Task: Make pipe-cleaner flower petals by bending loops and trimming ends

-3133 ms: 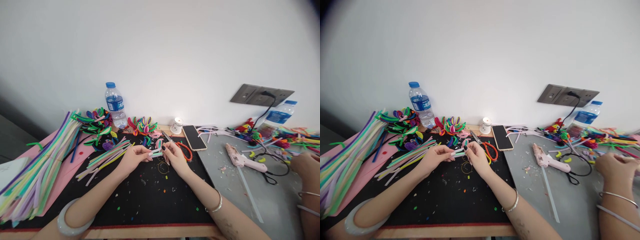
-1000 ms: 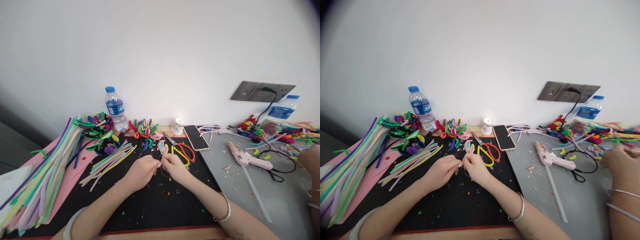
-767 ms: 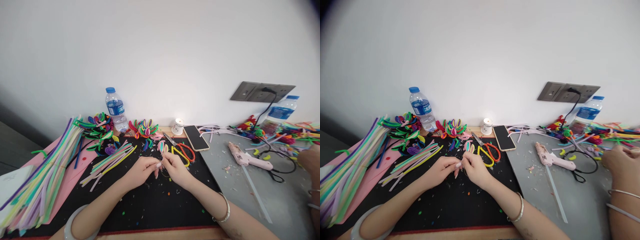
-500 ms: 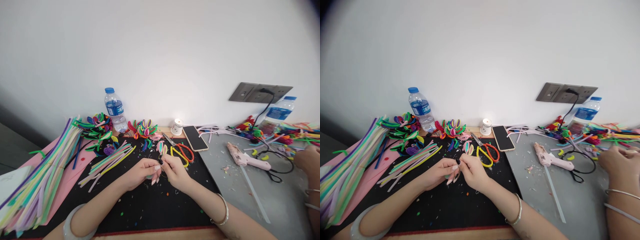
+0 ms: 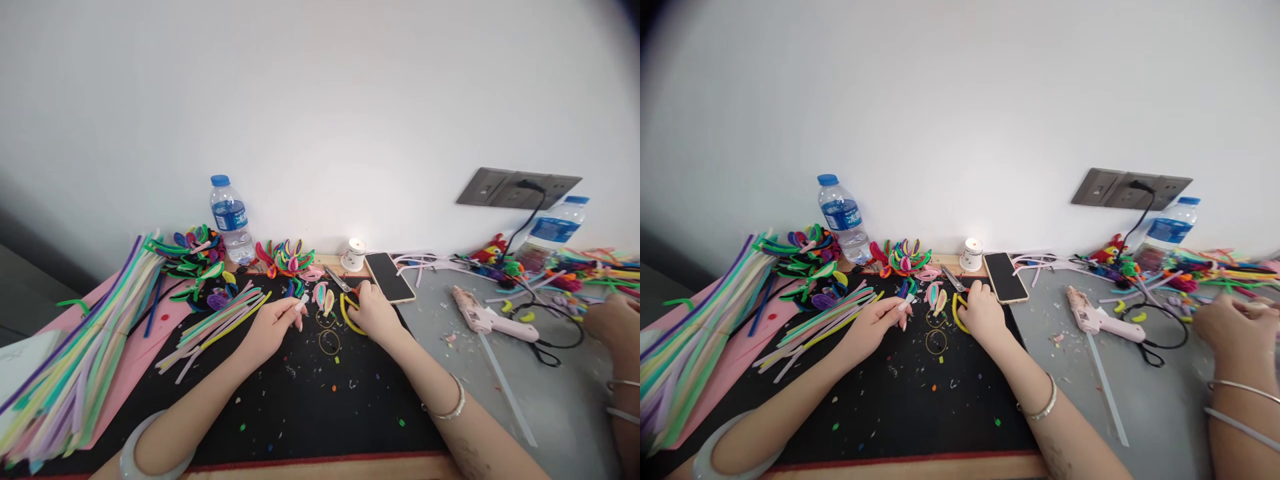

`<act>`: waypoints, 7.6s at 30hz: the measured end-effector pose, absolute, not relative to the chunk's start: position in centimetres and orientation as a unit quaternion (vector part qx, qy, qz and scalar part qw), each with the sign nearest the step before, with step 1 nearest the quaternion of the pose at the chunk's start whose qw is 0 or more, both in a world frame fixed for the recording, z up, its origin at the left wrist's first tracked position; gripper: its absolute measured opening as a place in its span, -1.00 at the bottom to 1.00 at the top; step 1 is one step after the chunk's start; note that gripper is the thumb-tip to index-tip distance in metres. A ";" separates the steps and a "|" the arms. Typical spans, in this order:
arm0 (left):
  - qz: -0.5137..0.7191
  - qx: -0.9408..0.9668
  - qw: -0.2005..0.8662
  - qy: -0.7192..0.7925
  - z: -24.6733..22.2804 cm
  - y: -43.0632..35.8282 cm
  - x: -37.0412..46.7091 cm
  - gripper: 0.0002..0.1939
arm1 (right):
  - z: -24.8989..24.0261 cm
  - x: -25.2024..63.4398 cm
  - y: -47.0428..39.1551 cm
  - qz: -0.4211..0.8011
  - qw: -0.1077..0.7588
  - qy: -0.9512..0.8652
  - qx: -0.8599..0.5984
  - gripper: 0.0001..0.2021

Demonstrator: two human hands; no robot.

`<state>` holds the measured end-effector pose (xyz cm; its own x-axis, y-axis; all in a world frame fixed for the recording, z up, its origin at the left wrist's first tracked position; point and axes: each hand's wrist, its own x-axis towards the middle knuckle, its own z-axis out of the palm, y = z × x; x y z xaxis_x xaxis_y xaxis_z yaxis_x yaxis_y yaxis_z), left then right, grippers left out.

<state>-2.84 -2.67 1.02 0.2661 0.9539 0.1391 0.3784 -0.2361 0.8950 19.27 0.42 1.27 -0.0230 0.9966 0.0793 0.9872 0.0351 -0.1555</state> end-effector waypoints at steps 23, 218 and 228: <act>0.518 0.588 0.382 0.491 0.8 -2.2 -3.3 -0.74 | 2.0 18.3 -0.4 0.186 0.208 -0.788 -0.549 -0.74; 0.479 0.370 0.750 0.267 1.0 -1.7 -3.7 -0.85 | 2.2 18.1 -0.7 0.177 0.214 -0.847 -0.453 -0.75; 0.485 0.387 0.696 0.361 0.9 -1.8 -3.1 -0.88 | 1.2 19.9 1.3 0.033 0.162 -0.712 -0.683 -0.77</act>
